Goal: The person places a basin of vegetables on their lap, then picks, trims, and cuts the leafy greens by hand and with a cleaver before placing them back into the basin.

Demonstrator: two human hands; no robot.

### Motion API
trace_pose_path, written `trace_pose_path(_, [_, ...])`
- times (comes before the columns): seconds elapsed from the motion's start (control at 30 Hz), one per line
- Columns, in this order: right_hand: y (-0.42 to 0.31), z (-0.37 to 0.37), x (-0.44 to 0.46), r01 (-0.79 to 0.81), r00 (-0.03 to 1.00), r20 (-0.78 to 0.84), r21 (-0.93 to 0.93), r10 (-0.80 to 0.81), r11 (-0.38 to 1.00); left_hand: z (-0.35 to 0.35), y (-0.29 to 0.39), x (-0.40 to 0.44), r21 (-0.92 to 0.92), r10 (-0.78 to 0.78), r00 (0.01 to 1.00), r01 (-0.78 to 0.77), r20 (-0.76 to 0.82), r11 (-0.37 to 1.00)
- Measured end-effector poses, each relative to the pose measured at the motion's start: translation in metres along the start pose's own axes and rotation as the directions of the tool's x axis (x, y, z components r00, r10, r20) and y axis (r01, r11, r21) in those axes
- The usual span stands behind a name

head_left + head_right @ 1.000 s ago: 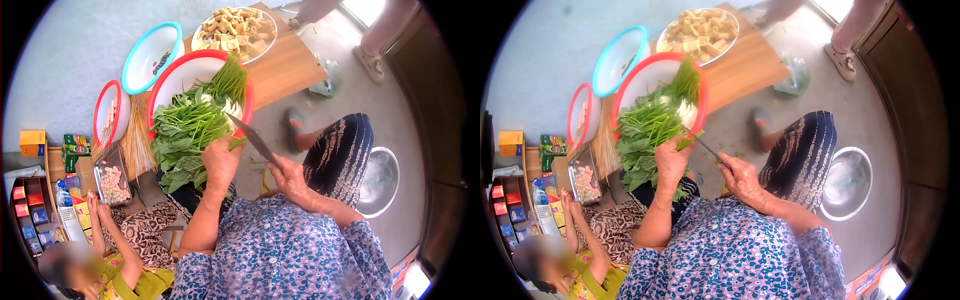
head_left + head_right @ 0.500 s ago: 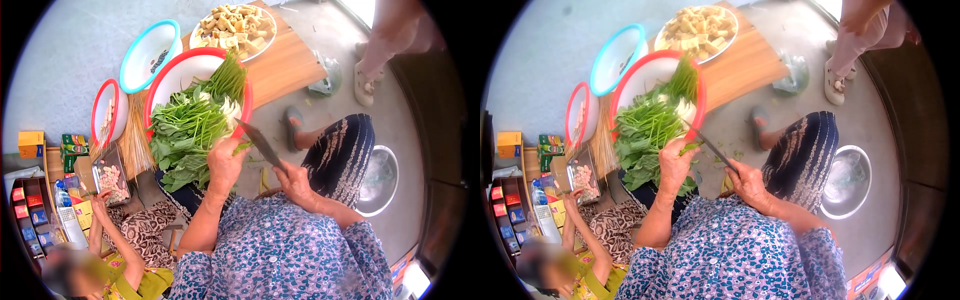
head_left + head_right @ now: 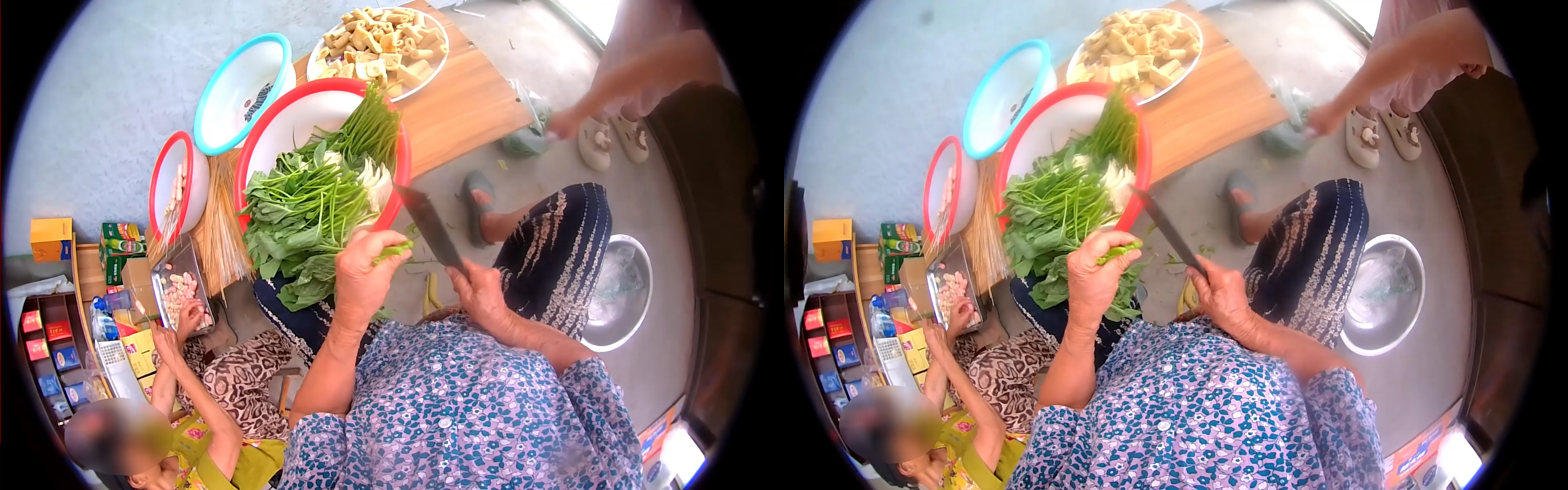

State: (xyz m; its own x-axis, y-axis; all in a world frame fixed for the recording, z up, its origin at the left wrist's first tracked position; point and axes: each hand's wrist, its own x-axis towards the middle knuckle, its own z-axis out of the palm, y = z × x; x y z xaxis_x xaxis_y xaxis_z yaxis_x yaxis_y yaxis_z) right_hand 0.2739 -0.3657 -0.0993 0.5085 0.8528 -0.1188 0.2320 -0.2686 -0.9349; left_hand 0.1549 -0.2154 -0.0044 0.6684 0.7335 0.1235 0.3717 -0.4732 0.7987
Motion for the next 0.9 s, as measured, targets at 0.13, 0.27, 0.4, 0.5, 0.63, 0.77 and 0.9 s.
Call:
trace_pose_path(0.13, [-0.002,-0.004,0.004,-0.038,0.997,-0.063,0.129,0.046,0.991,-0.004,-0.018,0.000,-0.138,-0.135,0.990,0.129,-0.031,0.982])
trace_pose_path(0.27, [-0.006,-0.007,0.005,-0.058,0.996,-0.056,0.171,0.068,0.984,-0.009,-0.006,0.002,-0.156,-0.240,0.970,0.232,-0.034,0.960])
trace_pose_path(0.4, [-0.010,-0.012,0.006,-0.188,0.982,0.033,0.259,0.186,0.948,-0.026,0.011,0.003,-0.055,-0.137,0.978,0.129,-0.160,0.990])
trace_pose_path(0.5, [-0.015,-0.014,0.009,-0.273,0.962,0.057,0.266,0.267,0.925,-0.046,0.017,0.000,-0.042,-0.142,0.963,0.136,-0.227,0.990])
trace_pose_path(0.63, [-0.005,-0.009,0.012,-0.107,0.993,-0.034,0.178,0.114,0.978,-0.057,0.021,-0.006,-0.007,-0.092,0.981,0.092,-0.169,0.996])
trace_pose_path(0.77, [-0.013,-0.007,0.014,0.055,0.994,-0.099,0.034,-0.052,0.998,-0.060,0.026,-0.014,-0.021,-0.092,0.968,0.090,-0.234,0.996])
trace_pose_path(0.9, [-0.008,-0.002,0.012,0.249,0.956,-0.137,-0.080,-0.258,0.965,-0.075,0.038,-0.017,-0.222,-0.293,0.901,0.229,-0.321,0.948])
